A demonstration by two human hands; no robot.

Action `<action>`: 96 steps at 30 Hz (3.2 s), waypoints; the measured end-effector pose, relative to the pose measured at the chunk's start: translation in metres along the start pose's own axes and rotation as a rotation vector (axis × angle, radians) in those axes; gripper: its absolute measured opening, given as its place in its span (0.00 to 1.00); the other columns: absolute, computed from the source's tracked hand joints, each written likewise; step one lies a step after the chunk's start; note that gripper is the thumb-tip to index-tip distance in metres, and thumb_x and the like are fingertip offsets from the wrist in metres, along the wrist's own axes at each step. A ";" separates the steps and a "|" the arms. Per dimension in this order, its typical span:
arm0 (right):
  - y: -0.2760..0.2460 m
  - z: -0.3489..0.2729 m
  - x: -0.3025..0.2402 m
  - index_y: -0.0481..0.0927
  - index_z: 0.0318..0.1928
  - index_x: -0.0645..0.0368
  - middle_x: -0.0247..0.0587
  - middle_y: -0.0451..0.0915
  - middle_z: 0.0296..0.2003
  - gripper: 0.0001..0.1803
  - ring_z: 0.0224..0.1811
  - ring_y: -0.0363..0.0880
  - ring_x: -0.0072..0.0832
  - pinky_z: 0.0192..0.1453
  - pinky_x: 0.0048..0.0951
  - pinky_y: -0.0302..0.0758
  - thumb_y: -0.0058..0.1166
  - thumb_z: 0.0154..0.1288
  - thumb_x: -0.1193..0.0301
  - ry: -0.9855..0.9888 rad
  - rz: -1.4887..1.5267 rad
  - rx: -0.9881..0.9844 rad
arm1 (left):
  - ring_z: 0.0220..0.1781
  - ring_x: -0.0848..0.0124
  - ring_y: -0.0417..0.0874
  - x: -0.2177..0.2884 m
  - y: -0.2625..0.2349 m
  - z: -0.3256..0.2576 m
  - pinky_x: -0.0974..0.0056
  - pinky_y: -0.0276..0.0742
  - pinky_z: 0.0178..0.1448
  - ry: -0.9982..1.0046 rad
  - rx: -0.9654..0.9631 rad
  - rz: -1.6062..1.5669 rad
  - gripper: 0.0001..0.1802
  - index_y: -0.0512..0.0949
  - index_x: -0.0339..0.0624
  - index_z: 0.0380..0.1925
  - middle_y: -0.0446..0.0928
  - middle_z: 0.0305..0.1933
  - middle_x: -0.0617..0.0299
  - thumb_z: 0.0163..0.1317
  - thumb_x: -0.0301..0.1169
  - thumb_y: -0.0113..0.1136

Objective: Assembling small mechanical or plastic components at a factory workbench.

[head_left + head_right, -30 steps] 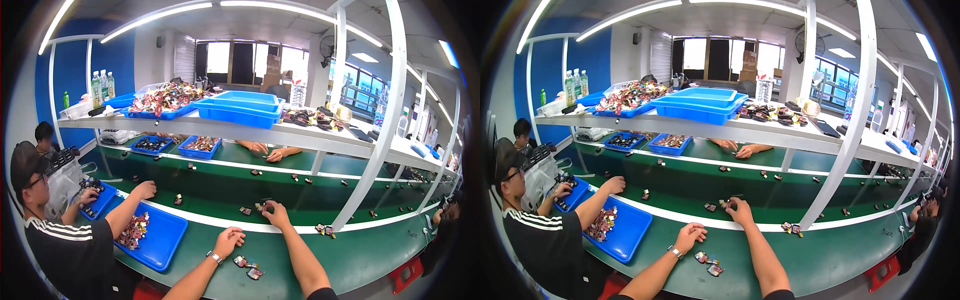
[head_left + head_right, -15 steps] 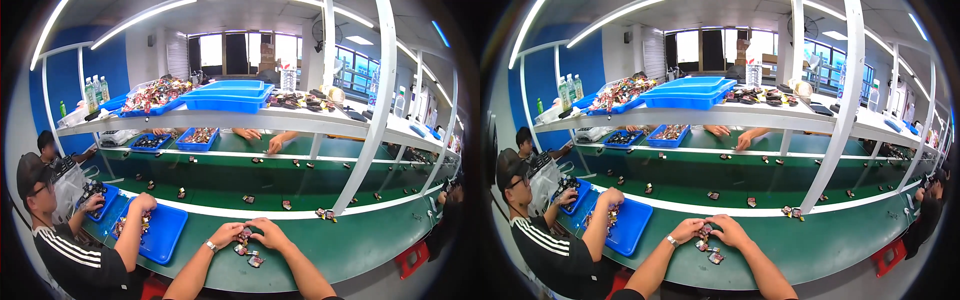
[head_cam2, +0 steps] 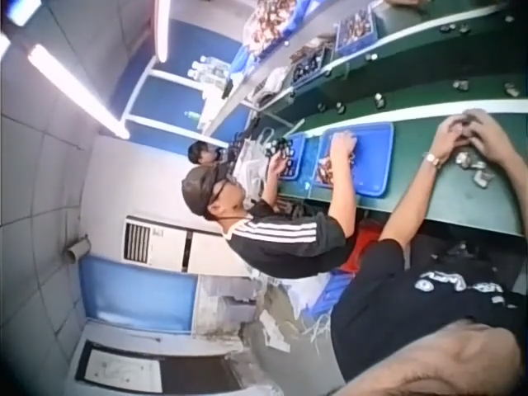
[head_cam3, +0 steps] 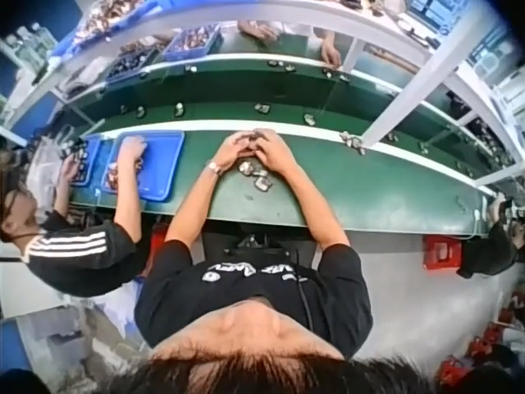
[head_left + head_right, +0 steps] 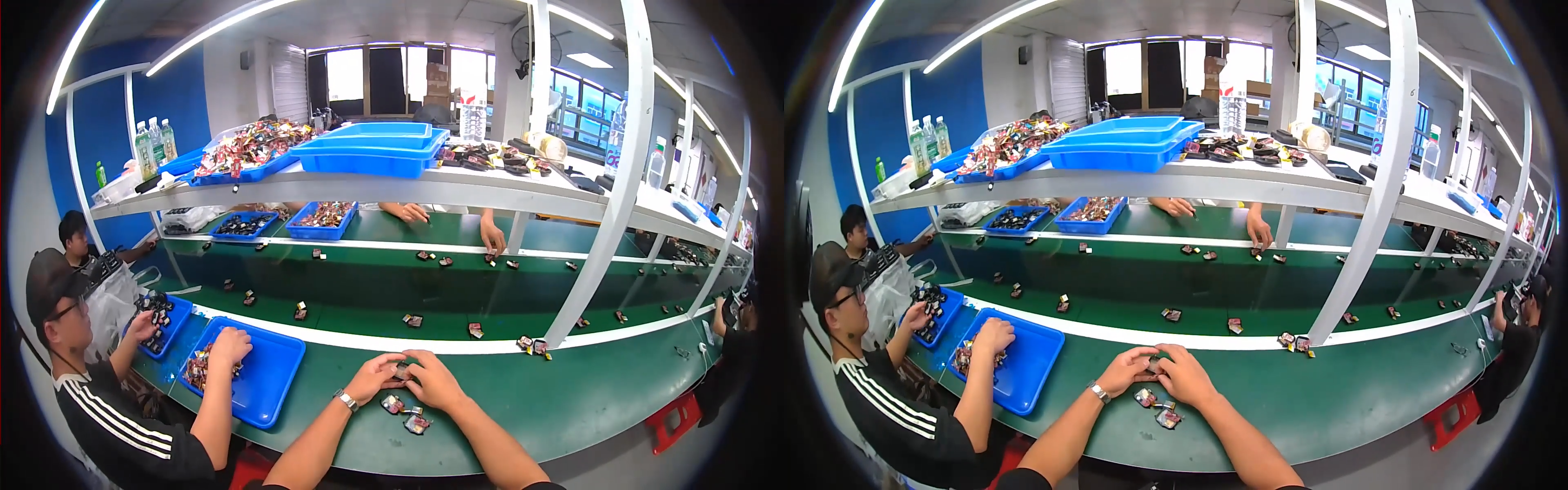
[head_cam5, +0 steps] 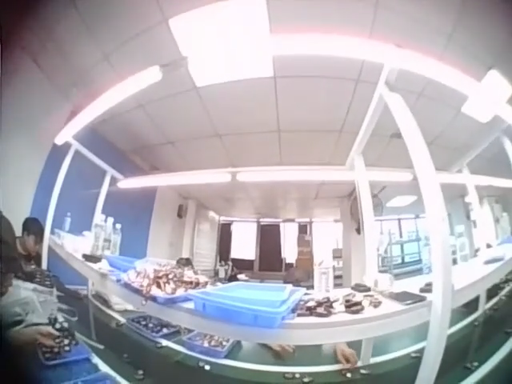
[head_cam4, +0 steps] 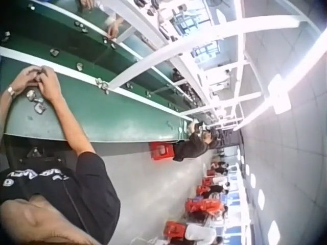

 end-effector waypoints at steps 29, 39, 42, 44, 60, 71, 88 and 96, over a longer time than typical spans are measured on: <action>-0.002 -0.010 0.011 0.86 0.35 0.55 0.38 0.79 0.51 0.07 0.56 0.74 0.39 0.59 0.37 0.72 0.63 0.55 0.70 0.220 0.148 0.191 | 0.56 0.64 0.79 -0.005 0.005 0.001 0.54 0.76 0.63 0.033 -0.119 -0.133 0.16 0.66 0.40 0.56 0.76 0.51 0.55 0.69 0.22 0.48; 0.001 -0.010 0.009 0.86 0.36 0.55 0.38 0.80 0.48 0.07 0.53 0.75 0.38 0.57 0.37 0.74 0.64 0.55 0.71 0.239 0.197 0.267 | 0.56 0.65 0.78 -0.008 -0.001 0.002 0.53 0.76 0.63 0.030 -0.099 -0.179 0.15 0.67 0.41 0.55 0.74 0.54 0.55 0.70 0.27 0.49; 0.004 -0.012 0.014 0.86 0.36 0.55 0.38 0.80 0.48 0.07 0.53 0.76 0.38 0.57 0.37 0.74 0.64 0.55 0.71 0.274 0.213 0.272 | 0.56 0.65 0.78 -0.007 0.001 0.002 0.54 0.76 0.63 0.034 -0.099 -0.174 0.15 0.67 0.41 0.55 0.74 0.53 0.56 0.70 0.27 0.50; 0.005 -0.014 0.019 0.87 0.37 0.53 0.38 0.81 0.48 0.08 0.53 0.76 0.38 0.57 0.37 0.73 0.64 0.55 0.71 0.322 0.243 0.300 | 0.56 0.66 0.78 -0.006 0.002 0.002 0.55 0.76 0.63 0.035 -0.097 -0.171 0.15 0.67 0.41 0.55 0.74 0.53 0.57 0.70 0.28 0.50; -0.007 -0.007 -0.002 0.86 0.39 0.52 0.38 0.78 0.52 0.11 0.56 0.73 0.38 0.58 0.36 0.74 0.64 0.52 0.75 0.176 0.158 0.301 | 0.62 0.63 0.74 -0.006 -0.003 0.001 0.53 0.72 0.66 0.077 -0.093 -0.239 0.14 0.68 0.42 0.52 0.71 0.62 0.53 0.67 0.27 0.55; -0.006 -0.011 0.009 0.86 0.38 0.53 0.40 0.77 0.53 0.10 0.56 0.73 0.38 0.59 0.36 0.74 0.63 0.52 0.76 0.221 0.238 0.349 | 0.63 0.62 0.74 -0.005 0.006 0.003 0.51 0.71 0.67 0.081 -0.151 -0.340 0.13 0.69 0.42 0.51 0.70 0.64 0.51 0.68 0.26 0.54; -0.019 -0.004 -0.009 0.83 0.36 0.58 0.40 0.78 0.41 0.10 0.44 0.77 0.37 0.45 0.33 0.78 0.64 0.51 0.79 0.069 0.044 0.443 | 0.58 0.64 0.76 -0.003 0.001 0.002 0.54 0.74 0.64 0.102 -0.048 -0.284 0.14 0.66 0.41 0.54 0.74 0.56 0.53 0.70 0.24 0.48; -0.017 -0.002 -0.019 0.83 0.38 0.57 0.39 0.78 0.37 0.11 0.40 0.79 0.36 0.42 0.33 0.79 0.65 0.50 0.78 0.029 -0.086 0.410 | 0.58 0.64 0.77 -0.006 -0.001 0.002 0.52 0.73 0.64 0.094 -0.038 -0.299 0.14 0.67 0.42 0.53 0.75 0.54 0.55 0.69 0.25 0.50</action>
Point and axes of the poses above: each hand's wrist, its own z-axis towards the middle knuckle, its own y-axis out of the palm, x = y × z, the point moved 9 cm from there along z, towards the middle knuckle
